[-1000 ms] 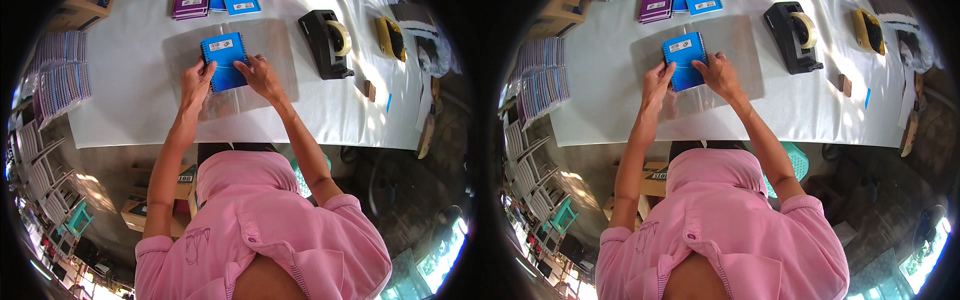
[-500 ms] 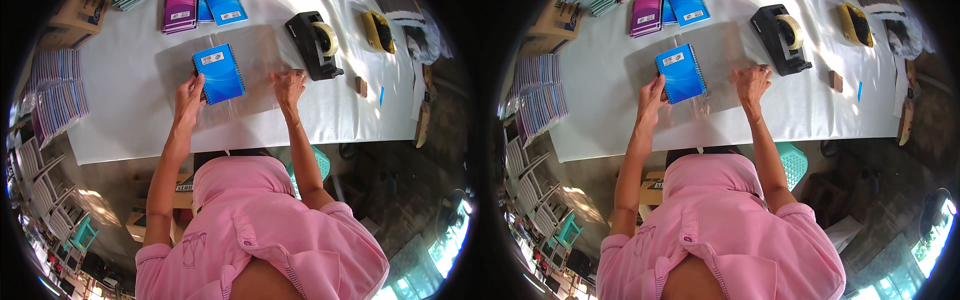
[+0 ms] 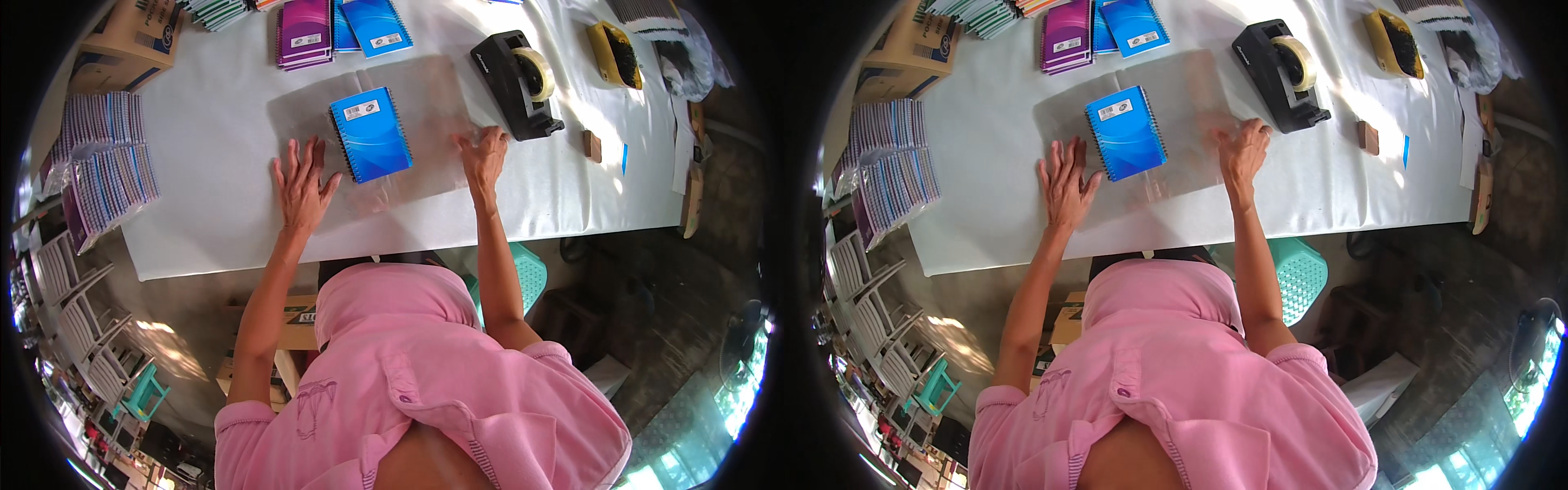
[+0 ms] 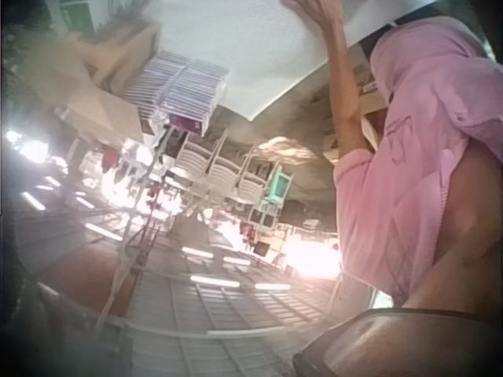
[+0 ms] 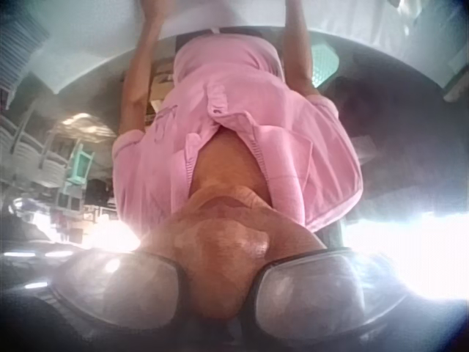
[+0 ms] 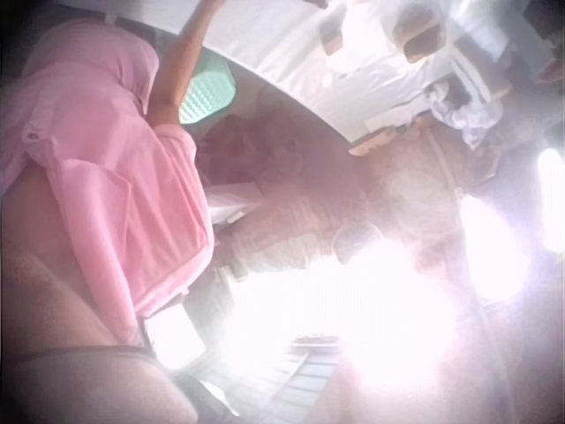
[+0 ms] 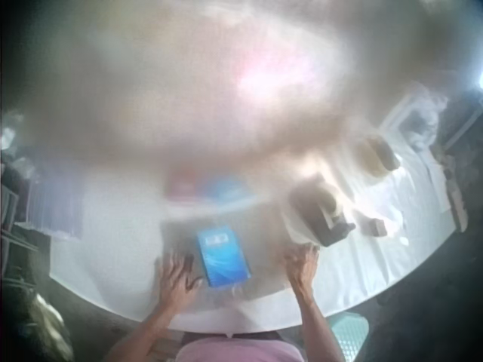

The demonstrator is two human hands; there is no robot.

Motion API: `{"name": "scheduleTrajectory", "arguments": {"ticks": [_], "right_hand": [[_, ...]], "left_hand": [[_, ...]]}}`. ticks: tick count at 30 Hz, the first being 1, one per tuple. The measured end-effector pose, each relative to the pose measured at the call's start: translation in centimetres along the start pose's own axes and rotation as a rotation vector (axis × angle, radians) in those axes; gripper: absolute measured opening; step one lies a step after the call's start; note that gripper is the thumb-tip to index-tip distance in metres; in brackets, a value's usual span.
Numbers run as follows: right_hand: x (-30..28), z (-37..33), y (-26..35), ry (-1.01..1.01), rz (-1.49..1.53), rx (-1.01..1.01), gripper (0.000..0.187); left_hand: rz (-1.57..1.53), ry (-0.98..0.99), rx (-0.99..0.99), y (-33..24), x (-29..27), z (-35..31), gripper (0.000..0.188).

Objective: The person places spiral-bound notebooks into clear plastic sleeves on a white table. They smooth the plastic over the notebooks and seal the edges using a tape dispenser. The person handles multiple notebooks of different colors, including blue, purple, and pink, and stacks the finished packages.

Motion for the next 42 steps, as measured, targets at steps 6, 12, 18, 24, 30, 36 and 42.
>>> {"name": "scheduleTrajectory", "arguments": {"ticks": [6,12,18,24,30,36,42], "right_hand": [[1.1,-2.3,-1.5,0.119,0.000,0.101,0.033],[1.9,-2.9,-2.9,0.191,0.224,0.249,0.029],[0.9,-2.8,-3.1,0.186,0.215,0.176,0.033],[-0.6,-4.1,-1.5,0.067,0.288,0.232,0.034],[-1.0,-4.8,1.1,-0.035,0.125,0.105,0.008],[-1.7,-5.4,4.2,-0.035,-0.161,0.103,0.009],[-4.5,-6.9,7.3,-0.228,0.035,-0.077,0.014]], "left_hand": [[0.121,0.004,0.216,1.4,-1.3,2.2,0.059],[0.098,0.043,0.212,1.7,-1.5,2.6,0.053],[-0.188,0.002,0.178,0.7,-3.5,3.3,0.050],[-0.726,0.046,0.033,1.1,-3.1,5.0,0.052],[-0.865,0.065,-0.021,-0.2,-1.6,6.4,0.072],[-0.898,0.009,0.015,-0.5,-1.4,6.5,0.073],[-0.827,-0.023,0.058,-1.0,-2.2,6.5,0.071]]}}
Point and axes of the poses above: each hand's wrist, its own z-axis towards the middle knuckle, its own x-axis out of the palm, y = z × x, the point moved 10 cm from there along z, towards the middle knuckle, and after that the axes turned 11 degrees about y, right-handed, at the moved point
